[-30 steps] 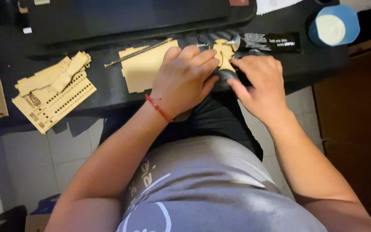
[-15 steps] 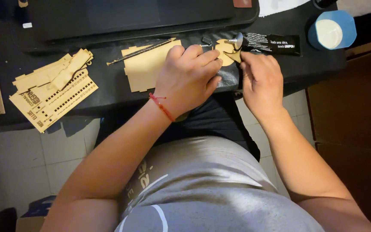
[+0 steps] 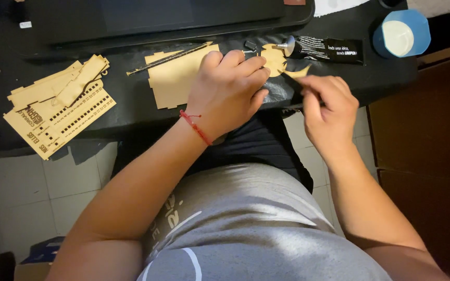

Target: Inspecting and assembling laser-cut wooden pieces by applying glue and joining parts together.

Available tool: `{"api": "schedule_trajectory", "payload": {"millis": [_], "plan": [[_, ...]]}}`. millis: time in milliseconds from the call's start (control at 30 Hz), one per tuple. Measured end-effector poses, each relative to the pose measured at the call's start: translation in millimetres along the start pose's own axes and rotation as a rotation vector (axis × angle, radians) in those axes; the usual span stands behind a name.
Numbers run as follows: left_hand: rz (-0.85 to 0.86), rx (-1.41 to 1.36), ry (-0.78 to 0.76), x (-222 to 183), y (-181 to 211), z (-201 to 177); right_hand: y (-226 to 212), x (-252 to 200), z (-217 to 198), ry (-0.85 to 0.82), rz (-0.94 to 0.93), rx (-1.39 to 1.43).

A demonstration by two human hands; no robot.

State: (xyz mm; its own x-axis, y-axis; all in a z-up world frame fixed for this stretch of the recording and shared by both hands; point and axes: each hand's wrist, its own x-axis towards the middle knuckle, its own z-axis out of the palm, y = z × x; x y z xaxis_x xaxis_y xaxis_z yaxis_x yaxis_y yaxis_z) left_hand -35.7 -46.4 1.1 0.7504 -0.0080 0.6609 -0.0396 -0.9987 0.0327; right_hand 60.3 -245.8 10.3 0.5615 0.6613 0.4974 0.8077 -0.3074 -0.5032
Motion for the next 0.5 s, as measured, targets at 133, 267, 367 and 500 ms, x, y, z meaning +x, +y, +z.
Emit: {"api": "schedule_trajectory", "payload": {"millis": [133, 267, 367, 500], "plan": [[0.002, -0.061, -0.012, 0, -1, 1, 0, -9, -18, 0.097, 0.020, 0.033], [0.038, -0.037, -0.014, 2, -1, -4, -10, -11, -29, 0.139, 0.100, 0.142], [0.046, -0.071, -0.050, 5, 0, -9, -10, -14, -30, 0.152, 0.074, 0.261], [0.040, -0.208, 0.090, 4, 4, -25, -17, -16, -28, 0.121, -0.016, 0.292]]}}
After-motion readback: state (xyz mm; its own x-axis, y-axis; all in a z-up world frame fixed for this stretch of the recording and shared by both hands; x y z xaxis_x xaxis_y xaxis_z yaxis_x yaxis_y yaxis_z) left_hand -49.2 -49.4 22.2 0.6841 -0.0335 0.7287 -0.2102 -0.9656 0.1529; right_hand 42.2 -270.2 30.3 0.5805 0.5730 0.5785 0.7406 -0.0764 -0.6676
